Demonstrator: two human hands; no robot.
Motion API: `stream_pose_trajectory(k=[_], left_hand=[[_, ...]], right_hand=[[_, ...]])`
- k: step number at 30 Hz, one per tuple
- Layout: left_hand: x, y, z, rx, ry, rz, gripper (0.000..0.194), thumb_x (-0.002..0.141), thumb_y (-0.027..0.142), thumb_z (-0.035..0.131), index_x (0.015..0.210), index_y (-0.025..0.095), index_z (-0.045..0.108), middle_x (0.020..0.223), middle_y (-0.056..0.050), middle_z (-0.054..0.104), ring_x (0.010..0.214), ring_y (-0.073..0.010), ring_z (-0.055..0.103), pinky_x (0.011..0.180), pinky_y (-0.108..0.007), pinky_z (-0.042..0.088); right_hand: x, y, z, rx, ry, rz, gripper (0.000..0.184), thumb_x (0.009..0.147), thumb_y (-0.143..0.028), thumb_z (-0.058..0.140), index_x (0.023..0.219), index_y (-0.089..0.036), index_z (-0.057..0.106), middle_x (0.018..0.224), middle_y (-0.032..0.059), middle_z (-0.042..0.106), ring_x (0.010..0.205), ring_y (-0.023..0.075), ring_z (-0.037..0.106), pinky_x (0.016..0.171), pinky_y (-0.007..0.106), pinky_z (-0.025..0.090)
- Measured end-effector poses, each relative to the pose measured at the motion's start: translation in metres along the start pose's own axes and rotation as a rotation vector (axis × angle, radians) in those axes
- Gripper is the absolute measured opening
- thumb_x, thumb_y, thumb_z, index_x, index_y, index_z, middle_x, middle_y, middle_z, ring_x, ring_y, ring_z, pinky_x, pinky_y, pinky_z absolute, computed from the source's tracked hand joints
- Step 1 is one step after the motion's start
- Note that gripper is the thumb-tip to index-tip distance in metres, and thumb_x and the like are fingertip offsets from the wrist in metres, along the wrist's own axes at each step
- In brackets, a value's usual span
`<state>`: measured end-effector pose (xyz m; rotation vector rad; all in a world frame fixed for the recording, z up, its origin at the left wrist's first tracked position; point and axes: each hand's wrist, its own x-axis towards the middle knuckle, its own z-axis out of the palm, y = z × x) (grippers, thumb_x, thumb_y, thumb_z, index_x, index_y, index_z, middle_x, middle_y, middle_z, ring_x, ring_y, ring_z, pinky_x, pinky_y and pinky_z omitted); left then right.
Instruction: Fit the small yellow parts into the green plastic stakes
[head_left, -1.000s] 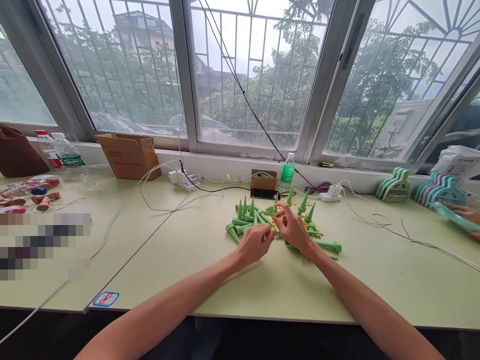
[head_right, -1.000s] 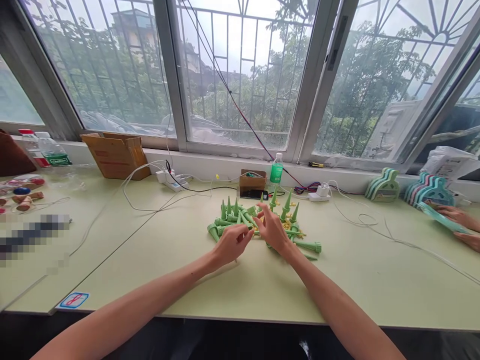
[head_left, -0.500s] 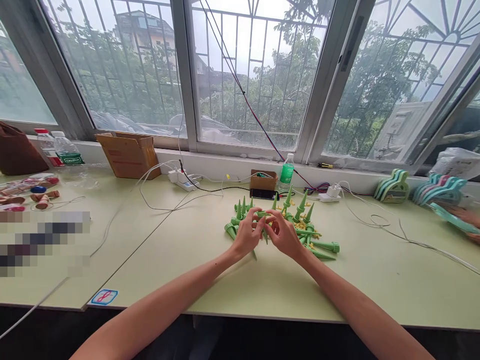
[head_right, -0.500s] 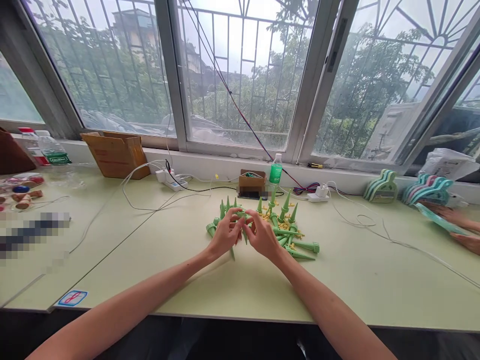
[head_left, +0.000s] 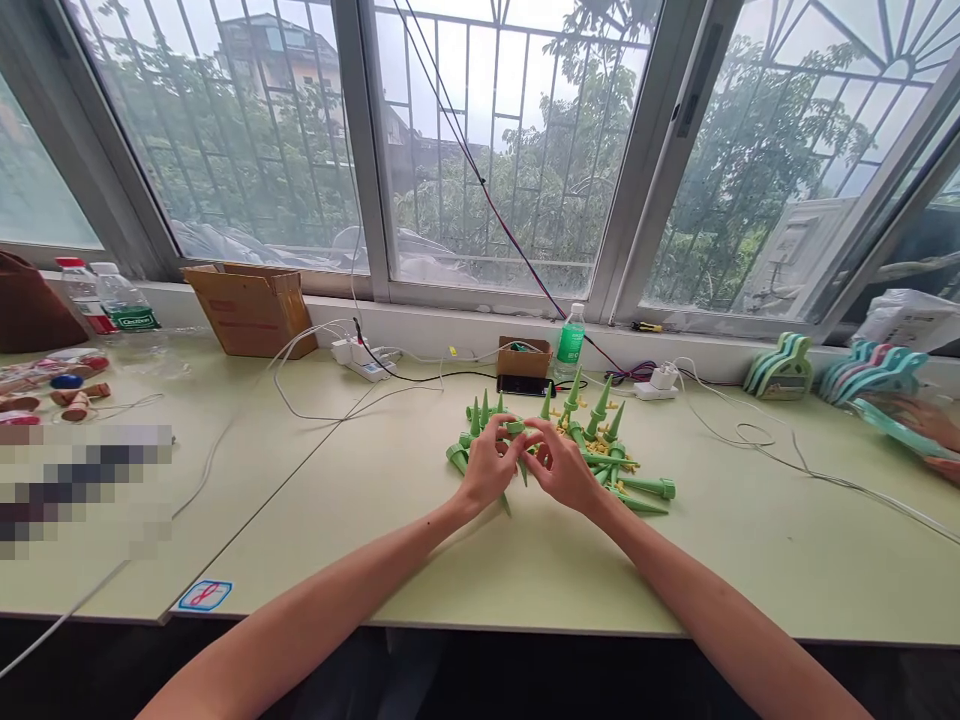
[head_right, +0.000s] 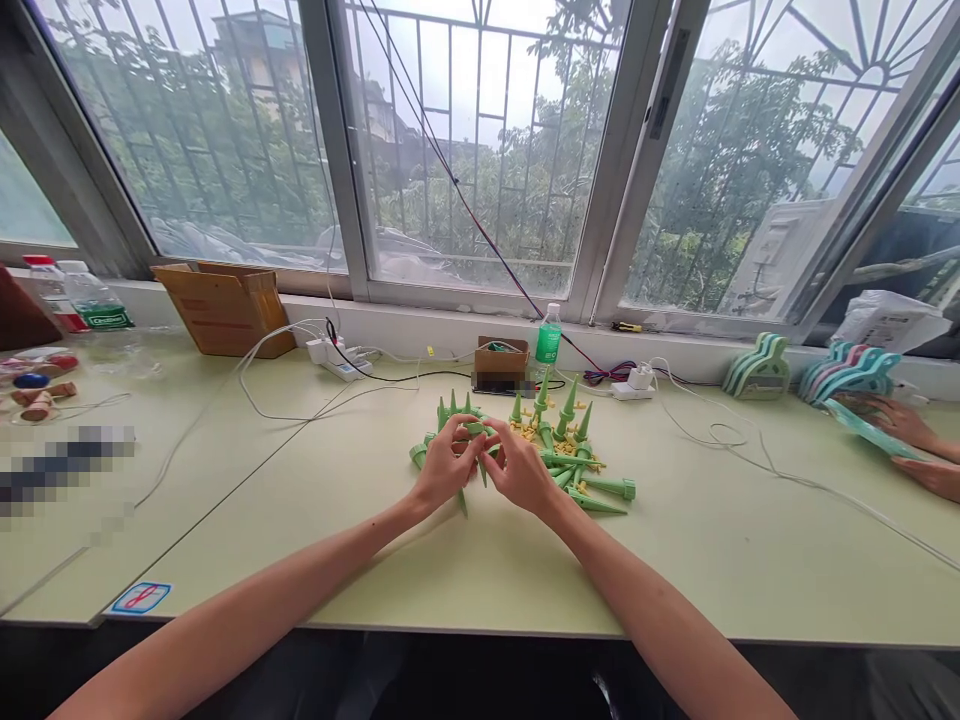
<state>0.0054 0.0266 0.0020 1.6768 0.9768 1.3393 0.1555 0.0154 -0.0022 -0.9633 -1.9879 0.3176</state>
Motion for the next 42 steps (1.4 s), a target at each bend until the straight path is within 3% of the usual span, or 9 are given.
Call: stream_pose_trajectory(k=[15,22,31,42], left_hand=[[0.001,0.002,-0.002,0.080,0.134,0.014,0.031,0.080,0.045,0.059,0.098,0.020,0.052,0.070,0.003,0.052,0.046,-0.0069,0.050,0.039,-0.017,0.033],[0.000,0.000,-0.002,0.167,0.096,0.045,0.022,0.080,0.040,0.059,0.087,0.020,0.052,0.065,0.004,0.049,0.051,-0.0082,0.048,0.046,-0.018,0.035],[0.000,-0.001,-0.002,0.207,0.053,0.053,0.018,0.078,0.037,0.059,0.083,0.021,0.053,0.062,0.004,0.052,0.050,-0.0097,0.049,0.049,-0.021,0.040],[-0.002,0.000,0.000,0.138,0.001,0.024,0.016,0.078,0.033,0.058,0.087,0.020,0.053,0.062,0.004,0.055,0.048,-0.0100,0.053,0.048,-0.021,0.043]], right_hand=[[0.002,0.001,-0.001,0.003,0.024,0.037,0.037,0.092,-0.030,0.047,0.127,-0.020,0.042,0.079,0.0013,0.061,0.050,0.0104,0.052,0.049,0.022,0.042],[0.004,0.003,-0.002,-0.041,0.056,0.039,0.025,0.092,-0.029,0.046,0.114,-0.019,0.047,0.067,-0.0033,0.055,0.049,0.0097,0.049,0.050,0.021,0.040],[0.012,0.027,-0.026,-0.168,0.206,0.086,0.017,0.092,-0.028,0.044,0.103,-0.018,0.053,0.058,-0.0045,0.050,0.048,0.0117,0.045,0.053,0.023,0.038],[0.011,0.039,-0.022,-0.294,0.052,0.099,0.016,0.088,-0.021,0.049,0.099,-0.016,0.058,0.073,0.0027,0.060,0.061,0.0146,0.053,0.063,0.026,0.042]])
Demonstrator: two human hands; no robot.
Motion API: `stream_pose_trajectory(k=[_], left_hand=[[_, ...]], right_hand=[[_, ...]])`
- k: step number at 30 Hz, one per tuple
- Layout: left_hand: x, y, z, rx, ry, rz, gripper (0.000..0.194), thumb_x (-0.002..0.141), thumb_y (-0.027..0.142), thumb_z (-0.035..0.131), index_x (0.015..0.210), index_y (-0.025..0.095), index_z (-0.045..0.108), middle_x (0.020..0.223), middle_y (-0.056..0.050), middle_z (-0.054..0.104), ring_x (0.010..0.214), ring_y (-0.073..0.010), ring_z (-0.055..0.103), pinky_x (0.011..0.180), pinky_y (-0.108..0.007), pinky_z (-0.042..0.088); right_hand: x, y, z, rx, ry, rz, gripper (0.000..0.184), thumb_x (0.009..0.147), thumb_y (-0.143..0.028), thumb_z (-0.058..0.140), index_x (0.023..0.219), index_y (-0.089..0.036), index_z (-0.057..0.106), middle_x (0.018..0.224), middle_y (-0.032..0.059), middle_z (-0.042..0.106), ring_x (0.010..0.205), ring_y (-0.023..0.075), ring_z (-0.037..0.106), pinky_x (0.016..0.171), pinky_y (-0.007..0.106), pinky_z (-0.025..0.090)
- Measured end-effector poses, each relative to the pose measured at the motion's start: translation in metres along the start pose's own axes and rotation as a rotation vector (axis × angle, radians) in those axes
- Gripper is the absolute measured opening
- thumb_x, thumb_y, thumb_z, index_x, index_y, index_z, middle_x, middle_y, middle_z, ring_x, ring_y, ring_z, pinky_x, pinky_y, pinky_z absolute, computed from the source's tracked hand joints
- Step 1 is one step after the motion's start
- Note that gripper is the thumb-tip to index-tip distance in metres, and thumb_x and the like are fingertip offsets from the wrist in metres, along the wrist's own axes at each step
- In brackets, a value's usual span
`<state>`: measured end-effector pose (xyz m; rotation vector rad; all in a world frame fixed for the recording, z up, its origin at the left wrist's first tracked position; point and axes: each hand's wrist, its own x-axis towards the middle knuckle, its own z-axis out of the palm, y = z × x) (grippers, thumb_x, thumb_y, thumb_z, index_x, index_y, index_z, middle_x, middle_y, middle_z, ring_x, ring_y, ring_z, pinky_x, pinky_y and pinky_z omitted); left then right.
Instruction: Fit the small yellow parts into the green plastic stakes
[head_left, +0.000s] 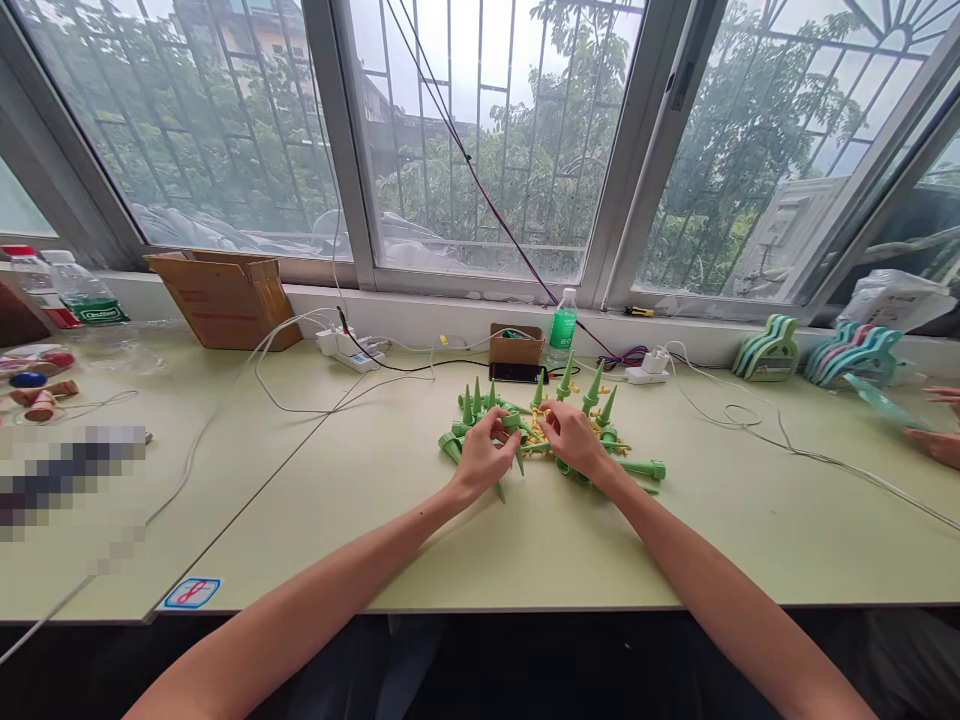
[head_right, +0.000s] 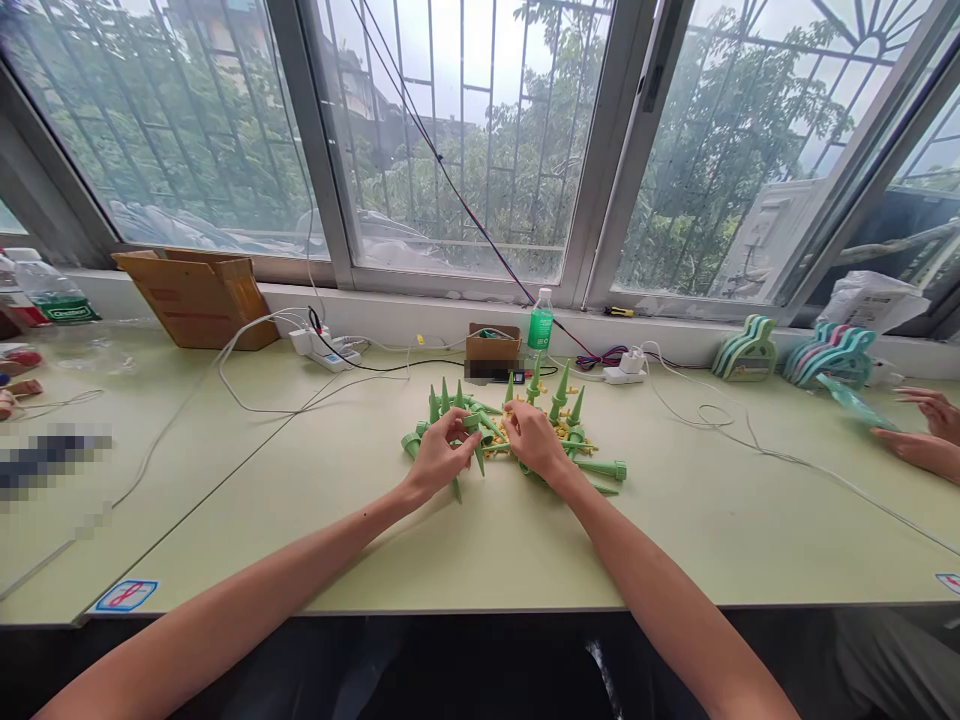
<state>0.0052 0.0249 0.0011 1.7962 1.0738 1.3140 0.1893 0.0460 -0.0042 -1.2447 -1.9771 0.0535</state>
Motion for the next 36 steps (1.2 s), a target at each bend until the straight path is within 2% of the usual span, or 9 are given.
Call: stream_pose_trajectory(k=[6,13,18,25,36], left_hand=[[0.000,-0.001,0.001,-0.004,-0.011,-0.021,0.020,0.078,0.033,0.060,0.091,0.020,0.053,0.063,0.003,0.056,0.047,-0.0097,0.053,0.048,-0.022,0.043],[0.001,-0.001,0.000,0.002,0.039,-0.003,0.017,0.079,0.033,0.058,0.088,0.021,0.050,0.067,0.002,0.056,0.052,-0.0104,0.056,0.047,-0.020,0.041],[0.001,-0.001,0.000,0.015,0.067,-0.006,0.018,0.078,0.033,0.059,0.084,0.021,0.048,0.066,0.003,0.056,0.056,-0.0114,0.056,0.051,-0.021,0.042],[0.001,0.000,0.001,0.034,0.054,0.003,0.019,0.077,0.033,0.060,0.079,0.021,0.045,0.064,0.003,0.055,0.054,-0.0111,0.054,0.051,-0.021,0.041],[0.000,0.003,0.000,0.117,0.069,-0.003,0.016,0.079,0.031,0.057,0.085,0.021,0.046,0.068,0.003,0.054,0.058,-0.0117,0.054,0.054,-0.022,0.039]], right_hand=[[0.000,0.000,0.000,-0.019,-0.073,-0.022,0.012,0.086,-0.019,0.051,0.095,-0.016,0.059,0.077,0.0036,0.061,0.068,0.0157,0.054,0.068,0.028,0.043],[-0.003,-0.011,-0.001,-0.038,-0.143,-0.161,0.002,0.082,-0.019,0.061,0.083,-0.017,0.062,0.080,0.0049,0.060,0.080,0.0189,0.055,0.077,0.032,0.043],[-0.005,-0.012,0.003,-0.081,-0.168,-0.215,0.005,0.079,-0.022,0.066,0.078,-0.017,0.065,0.079,0.0050,0.058,0.081,0.0192,0.054,0.080,0.035,0.042],[-0.007,-0.010,0.007,-0.166,-0.203,-0.247,0.005,0.077,-0.022,0.068,0.077,-0.017,0.067,0.077,0.0044,0.055,0.080,0.0181,0.052,0.079,0.034,0.041],[-0.009,-0.019,0.007,-0.269,-0.234,-0.246,0.005,0.079,-0.020,0.064,0.077,-0.016,0.067,0.078,0.0048,0.051,0.081,0.0184,0.047,0.081,0.032,0.041]])
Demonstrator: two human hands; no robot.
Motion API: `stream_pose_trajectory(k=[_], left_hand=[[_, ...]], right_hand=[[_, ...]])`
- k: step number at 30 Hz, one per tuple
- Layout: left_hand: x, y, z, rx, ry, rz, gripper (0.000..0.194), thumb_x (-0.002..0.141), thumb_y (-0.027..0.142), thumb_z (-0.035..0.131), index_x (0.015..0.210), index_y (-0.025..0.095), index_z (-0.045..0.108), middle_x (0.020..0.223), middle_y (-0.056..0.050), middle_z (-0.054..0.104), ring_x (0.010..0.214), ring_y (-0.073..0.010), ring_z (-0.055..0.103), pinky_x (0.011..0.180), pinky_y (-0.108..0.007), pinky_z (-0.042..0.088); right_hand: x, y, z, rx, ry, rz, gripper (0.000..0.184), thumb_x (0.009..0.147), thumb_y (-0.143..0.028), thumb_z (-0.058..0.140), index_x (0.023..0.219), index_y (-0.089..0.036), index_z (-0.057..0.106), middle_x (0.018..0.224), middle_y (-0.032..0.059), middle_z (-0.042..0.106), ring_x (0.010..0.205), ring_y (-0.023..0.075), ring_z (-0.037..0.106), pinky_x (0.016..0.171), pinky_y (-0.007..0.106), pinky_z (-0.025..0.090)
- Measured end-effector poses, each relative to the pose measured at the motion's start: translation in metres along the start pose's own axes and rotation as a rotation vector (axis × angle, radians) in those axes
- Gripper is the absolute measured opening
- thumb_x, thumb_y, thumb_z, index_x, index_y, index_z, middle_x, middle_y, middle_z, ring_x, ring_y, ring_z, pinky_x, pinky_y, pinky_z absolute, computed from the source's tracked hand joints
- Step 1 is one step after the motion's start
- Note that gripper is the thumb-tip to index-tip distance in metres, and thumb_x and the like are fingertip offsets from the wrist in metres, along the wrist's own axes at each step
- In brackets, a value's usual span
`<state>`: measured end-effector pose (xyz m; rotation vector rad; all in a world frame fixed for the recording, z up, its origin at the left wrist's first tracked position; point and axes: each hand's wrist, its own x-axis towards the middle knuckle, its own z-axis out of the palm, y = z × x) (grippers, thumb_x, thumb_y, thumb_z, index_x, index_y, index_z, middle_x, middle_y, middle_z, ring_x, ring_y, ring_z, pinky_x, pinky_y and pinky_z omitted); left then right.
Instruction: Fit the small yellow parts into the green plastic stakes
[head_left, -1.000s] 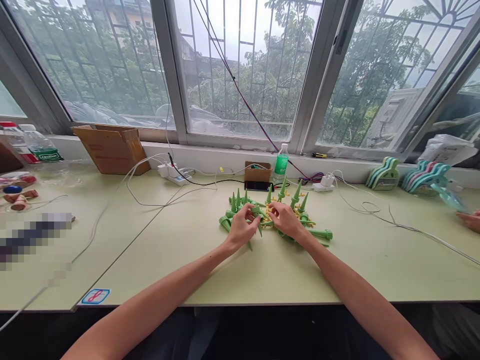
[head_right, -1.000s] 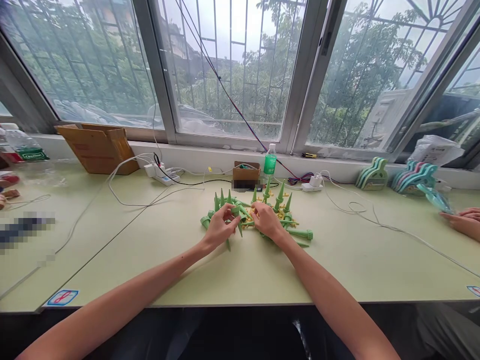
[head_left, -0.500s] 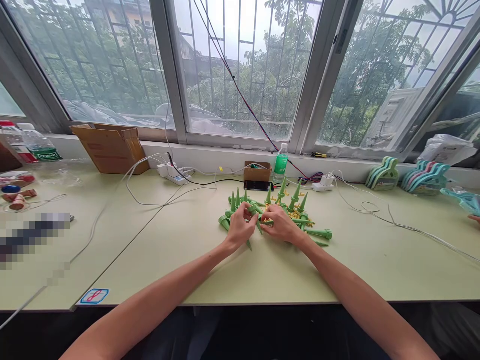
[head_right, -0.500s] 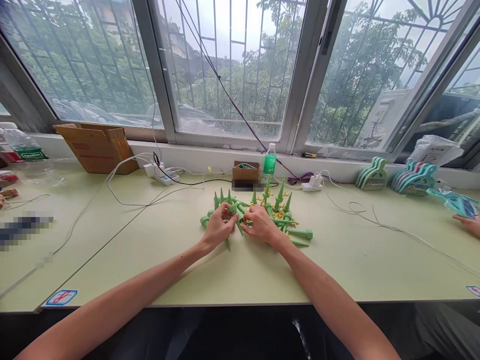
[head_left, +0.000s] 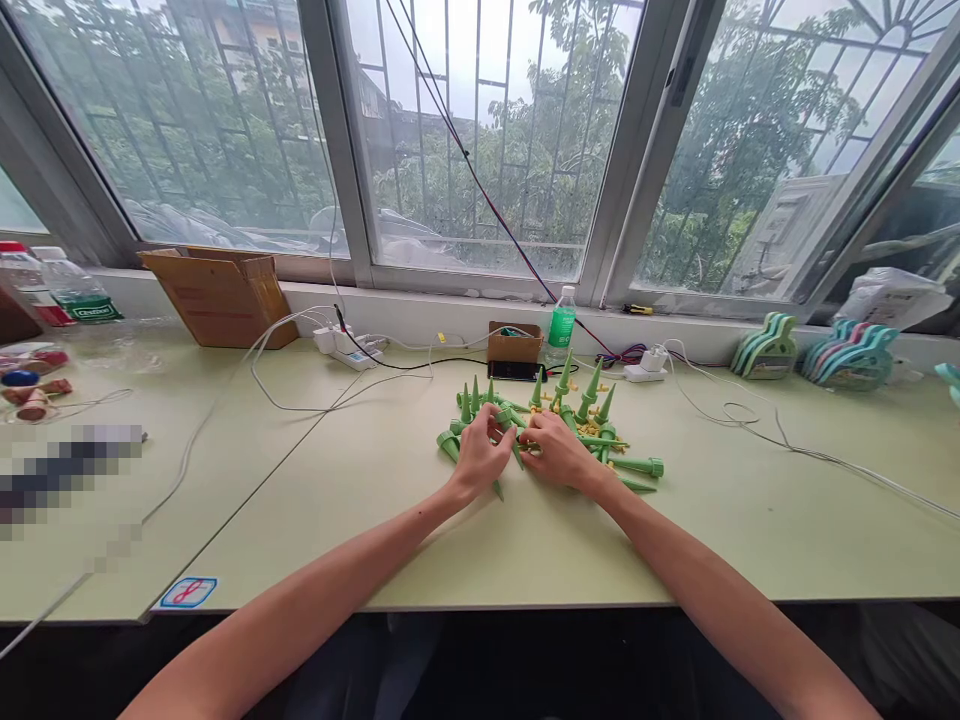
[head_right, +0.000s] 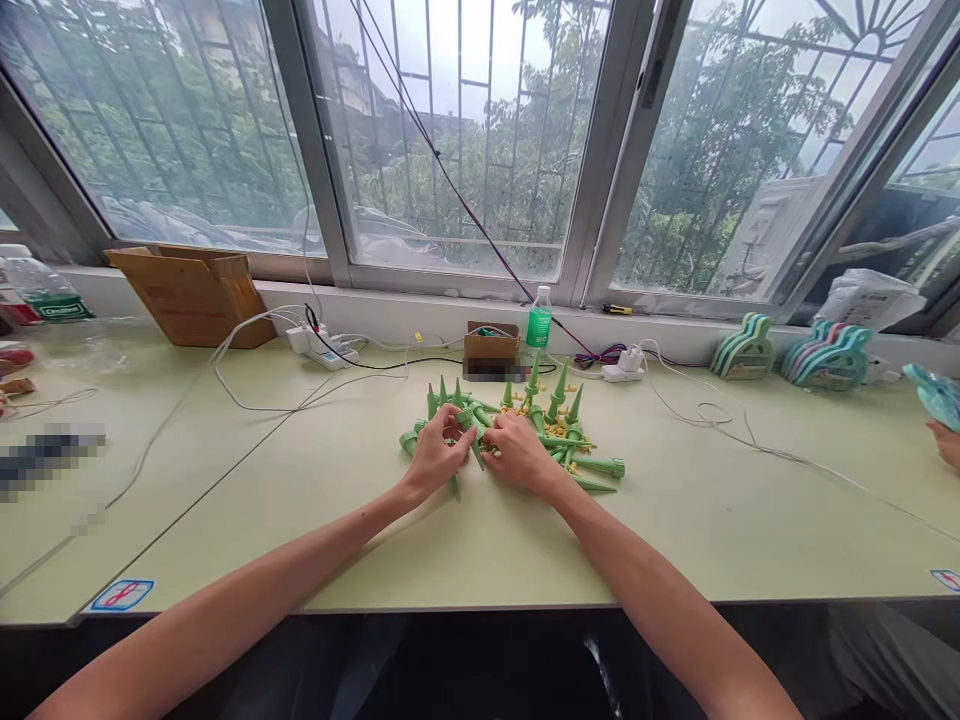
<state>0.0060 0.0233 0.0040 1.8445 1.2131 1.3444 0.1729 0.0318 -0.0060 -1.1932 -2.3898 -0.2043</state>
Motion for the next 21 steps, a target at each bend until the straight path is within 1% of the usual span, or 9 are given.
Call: stream_pose_trajectory(k=[6,15,21], left_hand=[[-0.0003,-0.0003,0.0013,0.025,-0.013,0.014,0.014,0.080,0.029,0.056,0.087,0.021,0.046,0.070,0.003,0.055,0.059,-0.0113,0.055,0.055,-0.023,0.040],[-0.0007,-0.0016,0.0015,0.034,-0.005,0.029,0.015,0.080,0.030,0.056,0.090,0.021,0.048,0.070,0.003,0.056,0.059,-0.0119,0.056,0.056,-0.023,0.041],[-0.0008,-0.0001,0.0014,0.033,-0.006,0.036,0.014,0.080,0.028,0.055,0.089,0.021,0.047,0.072,0.003,0.057,0.060,-0.0117,0.058,0.055,-0.023,0.041]], right_hand=[[-0.0002,-0.0021,0.0038,0.005,-0.004,-0.023,0.008,0.081,-0.018,0.061,0.076,-0.016,0.067,0.078,0.0052,0.051,0.080,0.0183,0.046,0.080,0.032,0.041],[-0.0017,-0.0036,0.0079,0.028,0.021,-0.056,0.007,0.078,-0.017,0.060,0.082,-0.016,0.064,0.080,0.0057,0.050,0.080,0.0192,0.045,0.079,0.034,0.041],[-0.0005,-0.0047,0.0087,0.037,0.014,-0.071,0.007,0.077,-0.015,0.059,0.083,-0.016,0.063,0.082,0.0068,0.051,0.081,0.0197,0.044,0.077,0.034,0.040]])
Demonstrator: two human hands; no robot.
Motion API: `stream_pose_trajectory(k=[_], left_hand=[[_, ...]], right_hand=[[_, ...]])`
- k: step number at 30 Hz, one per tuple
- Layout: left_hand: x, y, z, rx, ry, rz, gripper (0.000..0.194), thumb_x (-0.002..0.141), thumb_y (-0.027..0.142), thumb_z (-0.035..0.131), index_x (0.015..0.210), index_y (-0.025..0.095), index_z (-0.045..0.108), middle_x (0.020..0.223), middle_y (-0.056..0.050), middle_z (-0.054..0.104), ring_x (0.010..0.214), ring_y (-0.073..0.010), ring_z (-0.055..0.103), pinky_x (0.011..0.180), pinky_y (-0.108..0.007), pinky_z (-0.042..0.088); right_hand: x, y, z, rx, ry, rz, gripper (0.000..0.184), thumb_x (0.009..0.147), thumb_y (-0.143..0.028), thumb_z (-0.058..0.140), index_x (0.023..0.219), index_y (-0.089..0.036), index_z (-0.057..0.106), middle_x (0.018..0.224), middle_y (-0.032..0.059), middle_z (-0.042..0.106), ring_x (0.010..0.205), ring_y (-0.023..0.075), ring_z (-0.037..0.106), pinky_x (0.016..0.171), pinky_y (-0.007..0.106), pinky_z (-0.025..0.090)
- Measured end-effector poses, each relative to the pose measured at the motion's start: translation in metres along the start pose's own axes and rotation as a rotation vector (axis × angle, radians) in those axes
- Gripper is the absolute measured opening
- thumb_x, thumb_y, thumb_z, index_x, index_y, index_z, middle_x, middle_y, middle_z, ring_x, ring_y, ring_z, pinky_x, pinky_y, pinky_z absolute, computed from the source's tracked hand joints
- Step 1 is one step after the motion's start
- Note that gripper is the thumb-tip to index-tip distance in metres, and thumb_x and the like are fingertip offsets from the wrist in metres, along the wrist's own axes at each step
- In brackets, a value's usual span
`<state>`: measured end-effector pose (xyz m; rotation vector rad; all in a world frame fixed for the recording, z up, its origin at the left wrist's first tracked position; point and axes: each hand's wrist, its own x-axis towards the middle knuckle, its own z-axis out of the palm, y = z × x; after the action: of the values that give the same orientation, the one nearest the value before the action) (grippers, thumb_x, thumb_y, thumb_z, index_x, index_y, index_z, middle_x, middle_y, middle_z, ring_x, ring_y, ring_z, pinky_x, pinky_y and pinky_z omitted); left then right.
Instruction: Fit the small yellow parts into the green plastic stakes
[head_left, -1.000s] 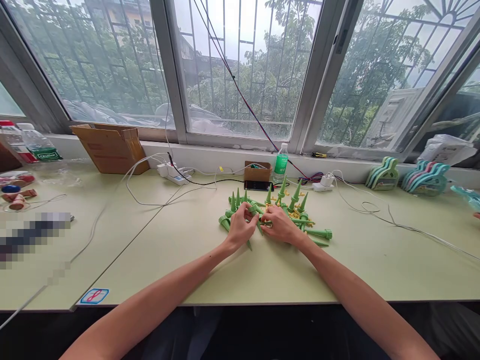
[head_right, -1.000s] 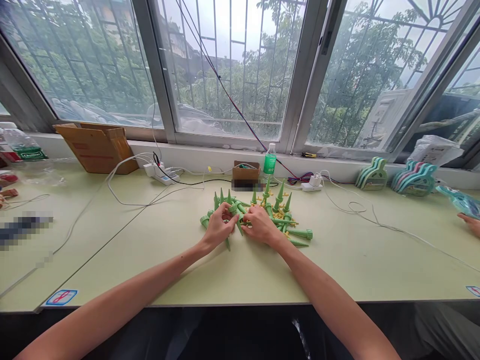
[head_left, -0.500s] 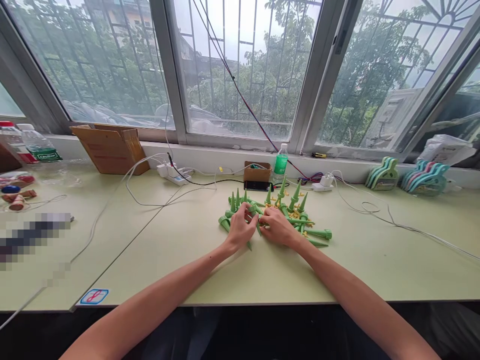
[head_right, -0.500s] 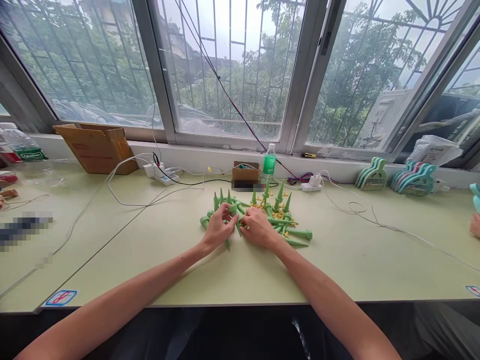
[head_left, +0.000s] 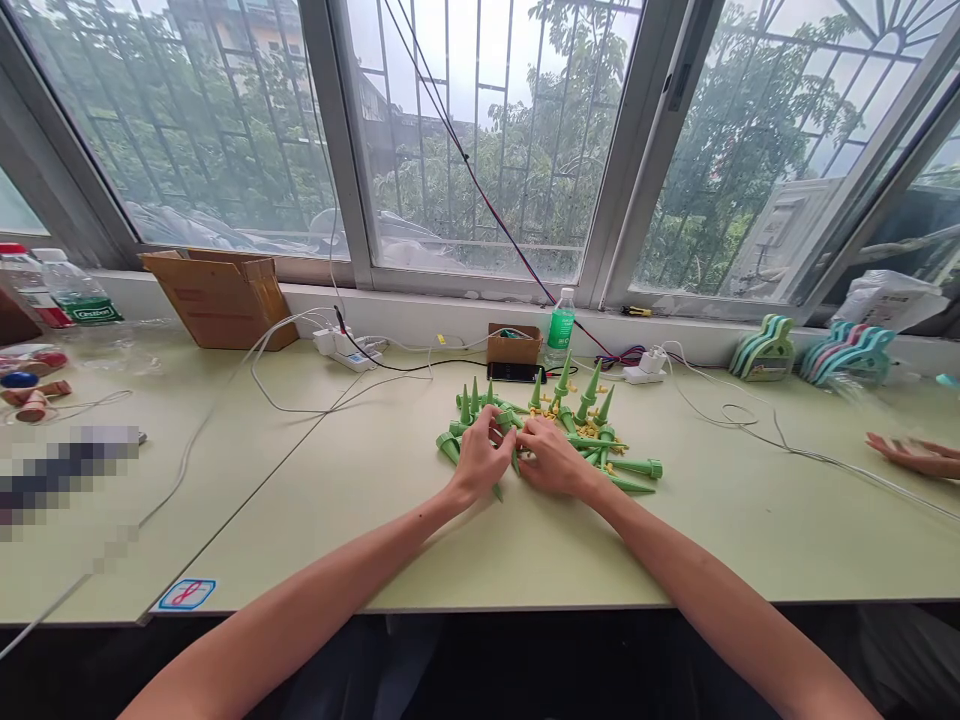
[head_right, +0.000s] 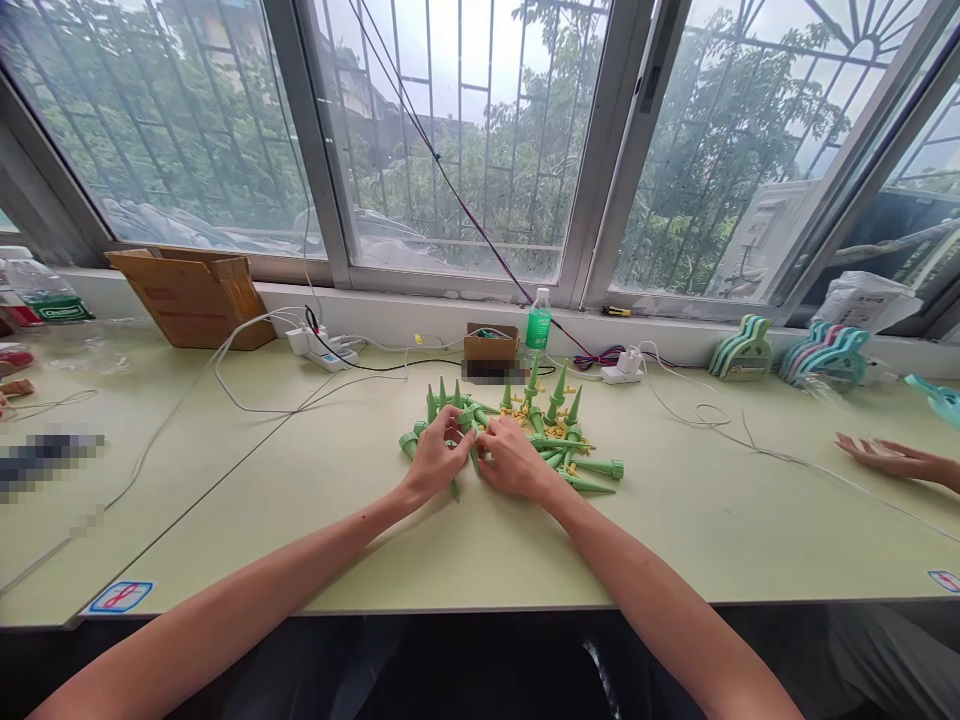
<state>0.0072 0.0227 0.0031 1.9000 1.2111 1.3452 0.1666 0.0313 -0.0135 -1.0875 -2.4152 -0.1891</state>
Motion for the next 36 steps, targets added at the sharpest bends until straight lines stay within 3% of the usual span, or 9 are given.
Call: stream_pose_trajectory(k=[14,36], left_hand=[[-0.0001,-0.0049,0.0001,0.031,0.007,0.021,0.015,0.080,0.029,0.055,0.092,0.022,0.047,0.069,0.004,0.054,0.059,-0.0113,0.055,0.055,-0.022,0.041],[0.0010,-0.0011,-0.0026,-0.087,0.052,-0.041,0.014,0.079,0.030,0.056,0.087,0.020,0.049,0.073,0.002,0.057,0.054,-0.0094,0.054,0.048,-0.020,0.039]], right_hand=[[0.0016,-0.0039,-0.0032,0.125,0.034,-0.045,0.008,0.072,-0.010,0.061,0.076,-0.017,0.060,0.081,0.0049,0.050,0.080,0.0183,0.044,0.074,0.031,0.040],[0.0033,-0.0058,-0.0083,0.207,0.116,-0.023,0.019,0.089,-0.016,0.052,0.072,-0.017,0.060,0.077,0.0046,0.051,0.077,0.0172,0.048,0.075,0.032,0.043]])
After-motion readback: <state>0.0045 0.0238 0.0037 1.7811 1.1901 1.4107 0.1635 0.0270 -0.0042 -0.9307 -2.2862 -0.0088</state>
